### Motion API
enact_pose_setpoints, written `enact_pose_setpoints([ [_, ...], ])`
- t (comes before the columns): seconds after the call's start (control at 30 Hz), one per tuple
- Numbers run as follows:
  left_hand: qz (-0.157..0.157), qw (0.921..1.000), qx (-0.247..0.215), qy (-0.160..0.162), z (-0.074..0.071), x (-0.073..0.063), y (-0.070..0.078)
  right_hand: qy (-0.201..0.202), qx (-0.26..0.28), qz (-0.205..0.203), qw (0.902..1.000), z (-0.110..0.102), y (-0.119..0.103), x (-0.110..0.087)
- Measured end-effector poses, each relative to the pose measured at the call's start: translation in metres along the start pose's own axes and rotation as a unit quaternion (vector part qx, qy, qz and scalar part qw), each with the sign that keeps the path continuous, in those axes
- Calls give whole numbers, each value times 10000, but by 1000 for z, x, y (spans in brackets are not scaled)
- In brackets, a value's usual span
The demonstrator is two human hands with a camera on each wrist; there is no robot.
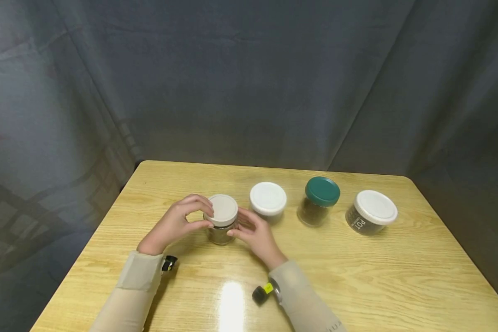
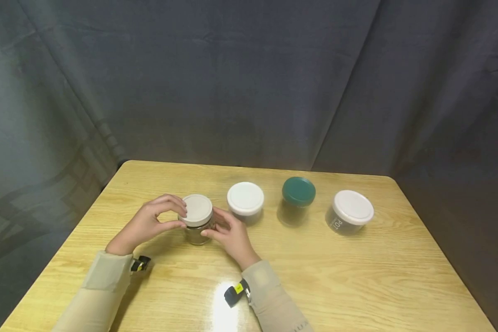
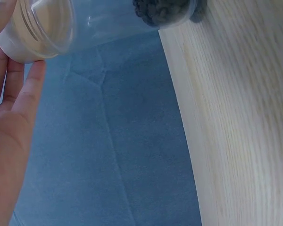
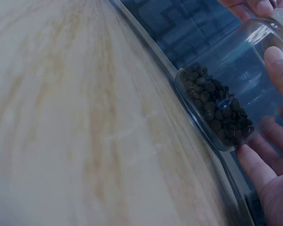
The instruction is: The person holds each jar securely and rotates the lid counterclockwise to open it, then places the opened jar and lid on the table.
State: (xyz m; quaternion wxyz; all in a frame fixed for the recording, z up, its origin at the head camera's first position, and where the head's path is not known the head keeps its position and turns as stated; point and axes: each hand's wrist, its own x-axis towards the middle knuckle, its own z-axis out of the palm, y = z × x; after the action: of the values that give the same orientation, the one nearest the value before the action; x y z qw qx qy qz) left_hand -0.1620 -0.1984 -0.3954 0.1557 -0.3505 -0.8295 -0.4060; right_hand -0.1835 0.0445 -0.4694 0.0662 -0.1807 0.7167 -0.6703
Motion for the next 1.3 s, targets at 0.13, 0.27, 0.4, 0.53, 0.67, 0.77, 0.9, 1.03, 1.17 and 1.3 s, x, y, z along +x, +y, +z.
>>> enact_pose_setpoints([
  [0.13,-84,10000,-5,-3,0,0,0,13,13,-86,10000,0,1,-1],
  [0.27,-65,10000,21,29,0,0,-2,0,25,-151,9999,-1,0,-1],
  [0.4,-30,10000,34,54,1,0,-4,-1,19,-184,9998,-1,0,0],
  [0.53,-10,10000,55,68,1,1,-5,30,-2,-200,9998,0,0,1],
  [0.67,9,9999,95,112,1,1,-5,59,-11,-251,9997,0,0,1],
  [0.77,15,9998,138,127,2,1,-5,91,-17,-276,9996,0,-1,0],
  [0.9,69,9996,231,143,2,1,-4,87,-24,-272,9996,1,-1,0],
  [1.03,187,9990,339,214,3,1,-3,51,-34,-283,9996,1,-2,-1],
  [1.17,351,9980,454,277,3,-1,-2,35,-41,-244,9997,1,-2,-2],
  [1.3,524,9963,612,315,4,-1,-1,79,-67,-203,9997,2,-1,-2],
])
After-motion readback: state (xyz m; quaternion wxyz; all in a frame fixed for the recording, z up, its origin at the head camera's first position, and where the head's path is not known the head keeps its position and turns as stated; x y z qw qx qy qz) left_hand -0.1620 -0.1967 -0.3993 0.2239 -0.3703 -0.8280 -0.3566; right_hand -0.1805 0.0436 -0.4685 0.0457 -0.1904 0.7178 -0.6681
